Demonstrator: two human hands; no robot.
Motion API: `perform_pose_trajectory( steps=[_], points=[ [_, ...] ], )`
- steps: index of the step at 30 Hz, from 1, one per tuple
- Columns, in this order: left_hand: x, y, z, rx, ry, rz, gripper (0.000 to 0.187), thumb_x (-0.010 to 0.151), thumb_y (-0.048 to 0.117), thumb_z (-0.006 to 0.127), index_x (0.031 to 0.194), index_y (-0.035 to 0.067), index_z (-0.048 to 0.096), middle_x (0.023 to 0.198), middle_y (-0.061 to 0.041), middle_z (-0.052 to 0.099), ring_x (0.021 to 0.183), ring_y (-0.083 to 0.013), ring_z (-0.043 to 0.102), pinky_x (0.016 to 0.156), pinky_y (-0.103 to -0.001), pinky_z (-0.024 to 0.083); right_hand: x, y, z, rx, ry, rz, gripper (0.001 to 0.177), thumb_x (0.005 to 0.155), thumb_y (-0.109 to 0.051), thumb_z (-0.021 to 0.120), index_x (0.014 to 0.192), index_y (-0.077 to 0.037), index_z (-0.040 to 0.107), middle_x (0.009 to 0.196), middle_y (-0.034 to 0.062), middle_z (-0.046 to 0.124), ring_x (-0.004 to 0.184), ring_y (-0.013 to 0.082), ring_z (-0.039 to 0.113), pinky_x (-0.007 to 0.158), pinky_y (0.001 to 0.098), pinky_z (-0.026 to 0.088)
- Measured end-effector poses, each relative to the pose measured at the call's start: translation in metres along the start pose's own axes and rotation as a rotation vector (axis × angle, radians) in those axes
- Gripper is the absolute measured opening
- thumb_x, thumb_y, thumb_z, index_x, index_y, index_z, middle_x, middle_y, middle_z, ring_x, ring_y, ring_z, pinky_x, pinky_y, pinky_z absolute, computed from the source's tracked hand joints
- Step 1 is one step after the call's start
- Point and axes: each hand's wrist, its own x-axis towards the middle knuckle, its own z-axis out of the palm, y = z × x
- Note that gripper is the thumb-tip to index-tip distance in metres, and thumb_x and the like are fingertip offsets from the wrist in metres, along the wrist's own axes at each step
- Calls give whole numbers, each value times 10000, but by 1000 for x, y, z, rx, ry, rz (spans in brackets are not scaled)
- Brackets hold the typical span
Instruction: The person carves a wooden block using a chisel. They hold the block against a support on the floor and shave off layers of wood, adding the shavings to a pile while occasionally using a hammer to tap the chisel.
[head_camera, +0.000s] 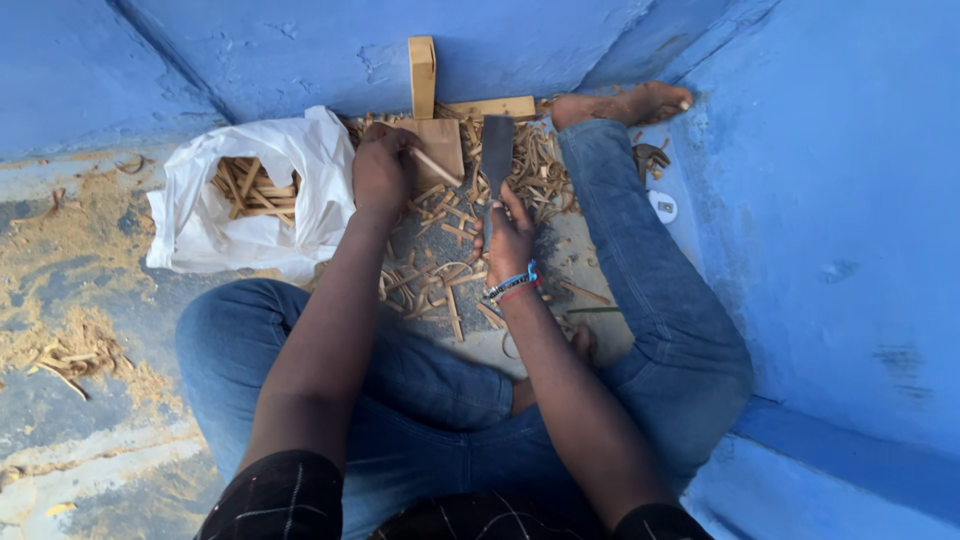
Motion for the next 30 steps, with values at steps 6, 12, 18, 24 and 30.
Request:
perform_pose_trajectory(
  steps=[6,12,18,24,30],
  points=[
    [18,-5,4,125,-24,11,291,833,-19,633,1008,146,796,1049,-163,654,1029,-383,638,890,-468,521,18,-3,8,5,5,-2,443,1032,-211,564,1474,-226,551,714,39,605,476,111,516,391,283,440],
    [-14,22,5,228,60,16,414,885,47,622,1294,90,666,1194,-185,617,1129,-415,575,957,-518,475,9,2,9,4,49,43,441,1026,-214,586,1465,-253,572,721,34,620,473,97,515,405,262,440],
    [-52,41,11,355,-117,107,465,810,252,723,1228,53,669,1337,-110,630,1211,-375,548,971,-549,396,2,-1,9,3,9,36,429,1032,-193,578,1457,-246,570,724,34,616,471,101,522,399,261,434],
    [-36,11,18,416,-114,126,527,845,135,681,1370,82,667,1477,-42,609,1364,-328,505,1117,-518,360,-2,1,14,14,-60,-2,431,1030,-172,566,1458,-223,559,725,41,621,471,99,520,390,249,403],
    [-30,2,21,399,-195,13,554,798,149,719,1350,156,675,1453,-14,598,1349,-321,480,1073,-581,331,2,17,11,-49,-52,19,441,1029,-153,576,1469,-176,576,730,42,625,486,107,534,405,270,441]
  ],
)
